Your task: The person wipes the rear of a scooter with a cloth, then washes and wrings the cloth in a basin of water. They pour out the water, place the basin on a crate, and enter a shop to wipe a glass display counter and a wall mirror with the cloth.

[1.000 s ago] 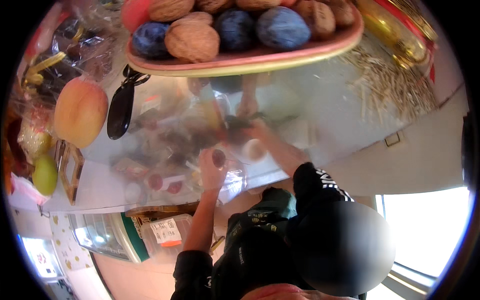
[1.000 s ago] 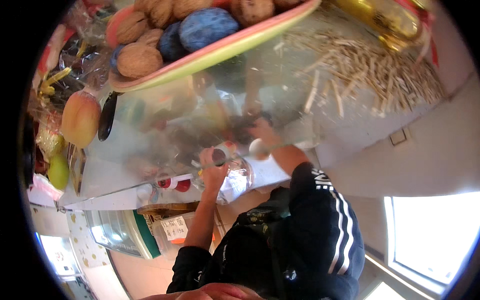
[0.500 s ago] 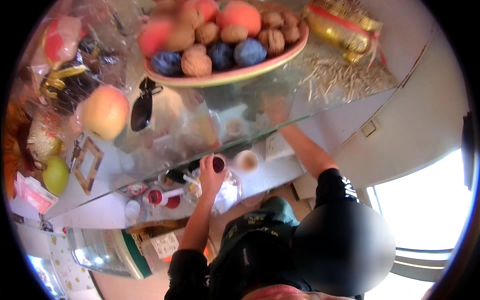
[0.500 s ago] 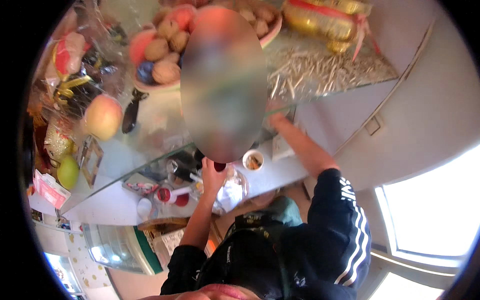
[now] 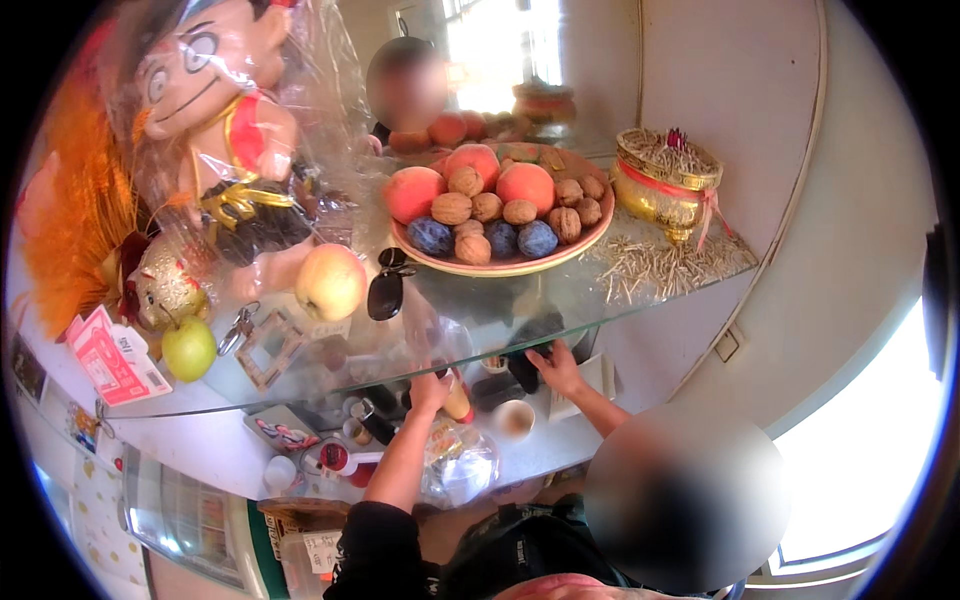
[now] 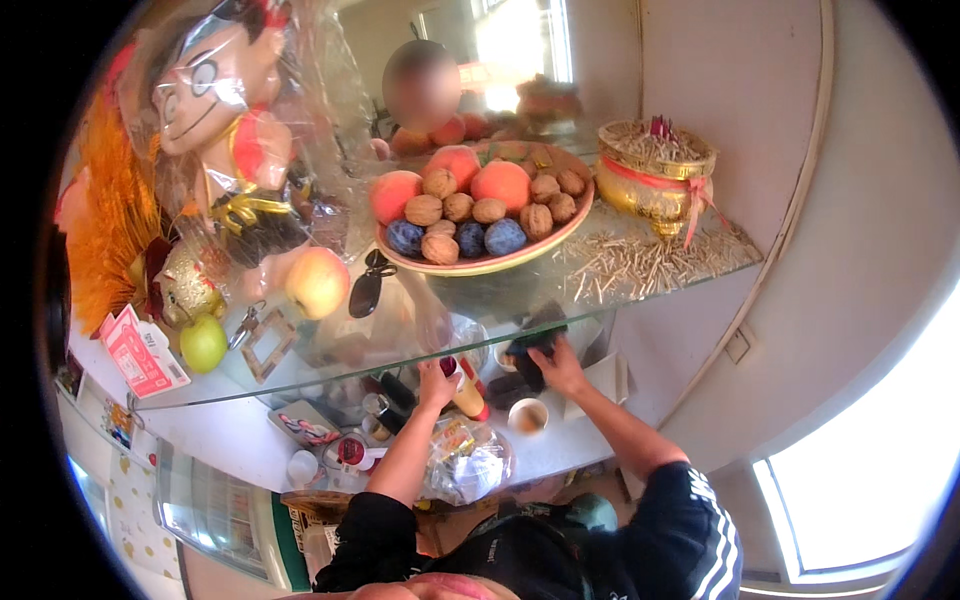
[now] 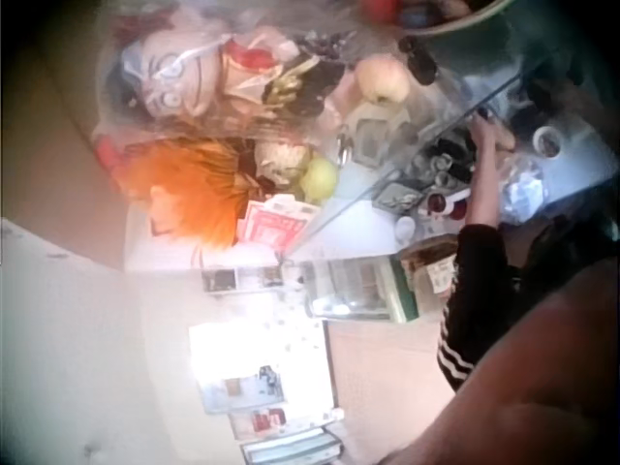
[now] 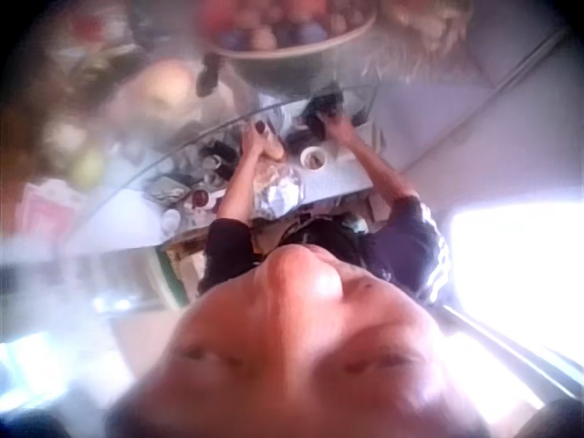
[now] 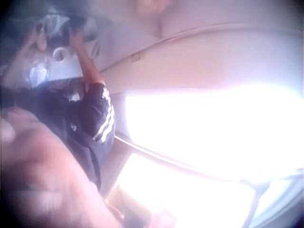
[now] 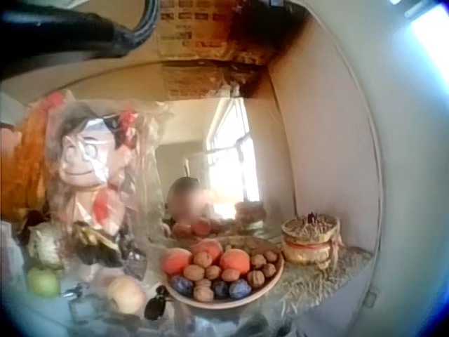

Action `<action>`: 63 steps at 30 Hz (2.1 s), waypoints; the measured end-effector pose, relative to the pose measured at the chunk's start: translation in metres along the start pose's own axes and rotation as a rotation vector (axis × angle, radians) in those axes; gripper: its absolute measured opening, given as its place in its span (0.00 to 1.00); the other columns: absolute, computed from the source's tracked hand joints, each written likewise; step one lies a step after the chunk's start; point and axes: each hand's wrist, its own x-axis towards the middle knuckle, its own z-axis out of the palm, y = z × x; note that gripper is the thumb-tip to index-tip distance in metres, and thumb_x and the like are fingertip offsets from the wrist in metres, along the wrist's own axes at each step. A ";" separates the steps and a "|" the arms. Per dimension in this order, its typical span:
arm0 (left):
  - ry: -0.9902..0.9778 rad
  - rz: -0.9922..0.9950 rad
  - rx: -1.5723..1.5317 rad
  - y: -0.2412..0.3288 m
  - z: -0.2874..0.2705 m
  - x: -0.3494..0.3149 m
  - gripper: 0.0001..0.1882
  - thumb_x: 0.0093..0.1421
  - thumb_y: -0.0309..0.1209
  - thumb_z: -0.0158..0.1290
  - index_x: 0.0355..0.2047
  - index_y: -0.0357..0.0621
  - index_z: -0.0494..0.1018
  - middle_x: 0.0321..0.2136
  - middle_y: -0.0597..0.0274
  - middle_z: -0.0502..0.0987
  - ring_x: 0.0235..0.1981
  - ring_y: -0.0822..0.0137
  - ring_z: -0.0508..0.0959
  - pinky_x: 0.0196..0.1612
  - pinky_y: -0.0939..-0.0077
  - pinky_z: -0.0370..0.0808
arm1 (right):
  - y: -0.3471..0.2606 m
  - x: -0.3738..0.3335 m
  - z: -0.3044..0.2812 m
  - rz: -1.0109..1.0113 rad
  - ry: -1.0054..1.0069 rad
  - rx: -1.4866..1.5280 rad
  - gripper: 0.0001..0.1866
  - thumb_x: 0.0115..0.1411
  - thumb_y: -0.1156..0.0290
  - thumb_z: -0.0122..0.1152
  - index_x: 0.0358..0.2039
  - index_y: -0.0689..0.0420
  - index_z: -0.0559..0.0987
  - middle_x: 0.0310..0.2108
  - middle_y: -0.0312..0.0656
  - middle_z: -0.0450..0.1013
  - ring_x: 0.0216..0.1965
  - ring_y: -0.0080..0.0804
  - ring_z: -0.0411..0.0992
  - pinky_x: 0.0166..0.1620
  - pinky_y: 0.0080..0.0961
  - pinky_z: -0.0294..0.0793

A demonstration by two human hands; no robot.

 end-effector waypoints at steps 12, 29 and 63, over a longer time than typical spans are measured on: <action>-0.182 0.212 0.123 0.008 -0.078 -0.028 0.37 0.54 0.39 0.67 0.61 0.41 0.65 0.62 0.38 0.63 0.63 0.37 0.66 0.62 0.53 0.71 | -0.311 -0.165 -0.098 0.061 -0.192 -0.273 0.20 0.57 0.69 0.69 0.48 0.66 0.77 0.40 0.39 0.79 0.43 0.25 0.75 0.49 0.27 0.77; -0.191 1.222 -0.483 0.188 -0.407 -0.109 0.18 0.53 0.17 0.65 0.45 0.37 0.78 0.42 0.51 0.82 0.38 0.58 0.85 0.39 0.69 0.83 | -0.634 0.160 -0.048 -0.784 0.313 -0.386 0.29 0.54 0.84 0.54 0.59 0.59 0.75 0.51 0.49 0.78 0.49 0.44 0.77 0.51 0.38 0.77; 0.236 1.058 -0.126 0.196 -0.422 -0.058 0.11 0.51 0.21 0.62 0.35 0.44 0.80 0.37 0.60 0.83 0.37 0.58 0.86 0.35 0.69 0.83 | -0.677 0.414 0.034 -1.371 0.798 -1.353 0.25 0.71 0.50 0.48 0.63 0.48 0.71 0.65 0.48 0.63 0.64 0.62 0.61 0.62 0.62 0.65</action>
